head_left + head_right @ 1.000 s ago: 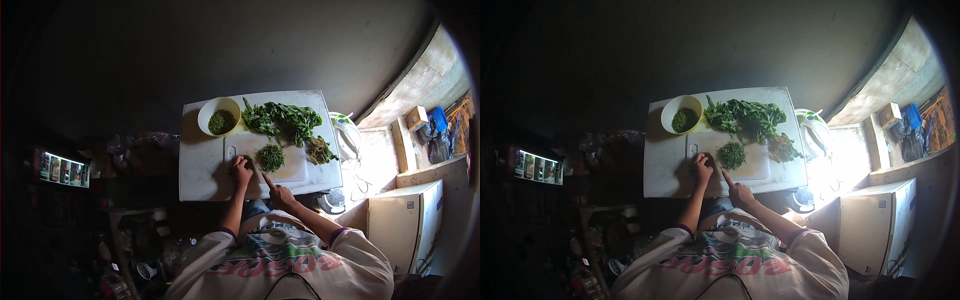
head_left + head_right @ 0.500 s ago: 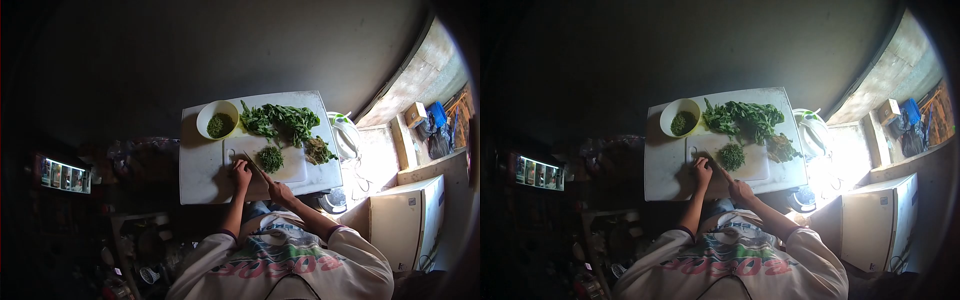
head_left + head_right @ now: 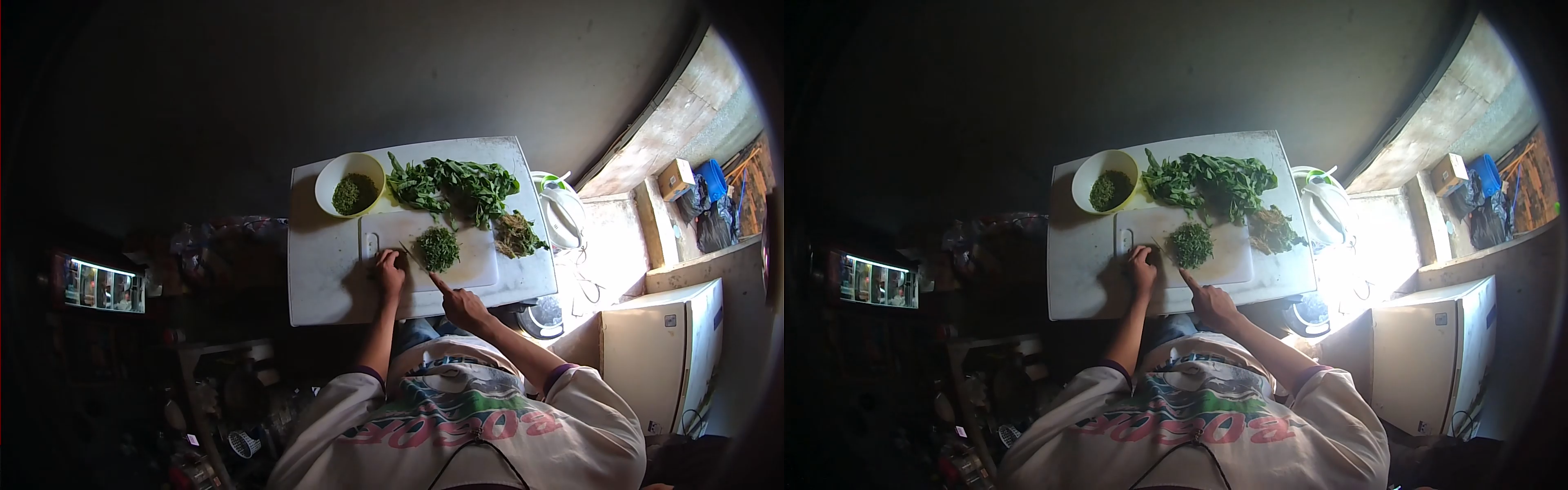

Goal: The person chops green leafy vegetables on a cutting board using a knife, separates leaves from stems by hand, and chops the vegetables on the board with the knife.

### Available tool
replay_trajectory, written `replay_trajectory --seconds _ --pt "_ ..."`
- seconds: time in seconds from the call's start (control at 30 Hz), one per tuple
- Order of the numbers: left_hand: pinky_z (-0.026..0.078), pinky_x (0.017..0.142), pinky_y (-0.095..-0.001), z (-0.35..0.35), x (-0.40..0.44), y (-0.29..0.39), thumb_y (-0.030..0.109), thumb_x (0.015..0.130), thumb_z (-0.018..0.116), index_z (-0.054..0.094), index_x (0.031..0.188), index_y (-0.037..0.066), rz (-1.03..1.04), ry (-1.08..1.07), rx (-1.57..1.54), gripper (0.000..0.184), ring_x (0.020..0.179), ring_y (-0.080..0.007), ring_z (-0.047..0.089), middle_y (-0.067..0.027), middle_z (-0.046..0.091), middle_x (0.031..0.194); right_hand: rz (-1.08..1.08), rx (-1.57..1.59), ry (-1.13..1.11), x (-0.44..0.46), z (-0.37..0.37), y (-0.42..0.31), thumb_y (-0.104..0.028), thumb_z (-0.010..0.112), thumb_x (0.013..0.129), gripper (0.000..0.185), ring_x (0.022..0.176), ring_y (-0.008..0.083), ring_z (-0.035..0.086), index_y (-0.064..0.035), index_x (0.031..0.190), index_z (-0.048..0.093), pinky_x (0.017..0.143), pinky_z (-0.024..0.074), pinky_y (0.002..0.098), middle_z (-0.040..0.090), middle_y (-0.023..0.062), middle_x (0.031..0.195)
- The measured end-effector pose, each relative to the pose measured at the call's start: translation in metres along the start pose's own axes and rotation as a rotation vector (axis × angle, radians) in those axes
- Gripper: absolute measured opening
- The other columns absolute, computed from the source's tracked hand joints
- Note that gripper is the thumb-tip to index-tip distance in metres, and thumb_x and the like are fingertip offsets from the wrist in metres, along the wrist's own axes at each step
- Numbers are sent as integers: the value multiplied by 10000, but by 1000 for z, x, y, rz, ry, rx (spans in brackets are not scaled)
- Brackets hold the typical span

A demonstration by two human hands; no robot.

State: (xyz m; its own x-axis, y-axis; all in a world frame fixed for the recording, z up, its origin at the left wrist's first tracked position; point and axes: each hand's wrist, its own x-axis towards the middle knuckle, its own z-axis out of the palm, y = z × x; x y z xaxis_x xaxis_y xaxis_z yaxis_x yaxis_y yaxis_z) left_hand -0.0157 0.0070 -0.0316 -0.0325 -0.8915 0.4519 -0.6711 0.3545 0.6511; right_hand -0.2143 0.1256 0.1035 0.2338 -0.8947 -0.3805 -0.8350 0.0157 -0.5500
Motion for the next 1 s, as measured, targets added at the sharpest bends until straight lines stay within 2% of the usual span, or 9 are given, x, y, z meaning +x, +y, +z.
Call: replay_trajectory --seconds 0.17,0.3,0.4,0.47,0.5,0.73,0.8,0.93,1.0 --pt "488 898 -463 6 -4 -11 -76 646 568 660 930 -5 -21 -8 19 307 979 -397 586 -153 650 973 15 -36 -37 -12 -11 -8 -116 647 808 964 733 444 678 -276 1598 118 681 540 548 681 258 801" --pt "490 892 -466 3 -3 -6 -66 650 580 661 914 -1 -37 -5 2 284 992 -395 582 -154 650 963 14 -45 -32 -13 -4 -4 -140 704 767 1032 738 448 680 -277 1598 107 684 546 542 683 256 803" --pt "488 903 -469 2 -1 -2 -58 654 589 658 904 0 -58 1 -13 266 966 -398 592 -152 646 950 6 -58 -43 -6 0 -5 -126 641 821 962 752 457 681 -291 1598 99 691 544 549 681 266 809" --pt "483 937 -476 3 -2 -1 -48 658 599 656 909 3 -27 23 -2 263 938 -405 601 -152 640 944 11 -10 33 13 35 13 -111 560 876 874 765 466 680 -303 1596 103 702 542 558 676 279 811" --pt "475 972 -481 2 -1 1 -52 662 599 654 907 7 -18 15 21 258 919 -409 607 -150 637 938 -119 18 205 24 55 24 -111 482 923 774 626 469 641 -274 1598 140 608 493 602 643 265 682" --pt "464 997 -491 -4 -1 1 -84 661 585 650 944 6 32 -49 44 304 944 -415 602 -159 633 970 -158 90 201 42 33 9 -93 469 924 767 614 467 634 -269 1598 147 591 482 585 638 269 684" --pt "493 903 -463 -6 -4 6 -86 665 599 650 955 -7 -5 -44 56 304 944 -408 605 -161 631 983 -150 91 198 39 32 11 -91 469 921 773 630 463 642 -277 1598 145 592 476 578 641 275 693" --pt "504 866 -465 0 -3 4 -79 687 612 657 952 -1 52 25 22 280 932 -398 611 -165 639 973 -80 60 142 25 36 19 -104 481 921 777 629 468 640 -285 1597 143 592 476 588 651 280 714" --pt "493 864 -496 2 -2 4 -73 743 592 656 932 7 40 53 -11 215 915 -411 603 -168 634 937 -43 47 128 16 35 23 -109 485 922 776 621 469 636 -286 1596 144 585 476 592 654 280 717"
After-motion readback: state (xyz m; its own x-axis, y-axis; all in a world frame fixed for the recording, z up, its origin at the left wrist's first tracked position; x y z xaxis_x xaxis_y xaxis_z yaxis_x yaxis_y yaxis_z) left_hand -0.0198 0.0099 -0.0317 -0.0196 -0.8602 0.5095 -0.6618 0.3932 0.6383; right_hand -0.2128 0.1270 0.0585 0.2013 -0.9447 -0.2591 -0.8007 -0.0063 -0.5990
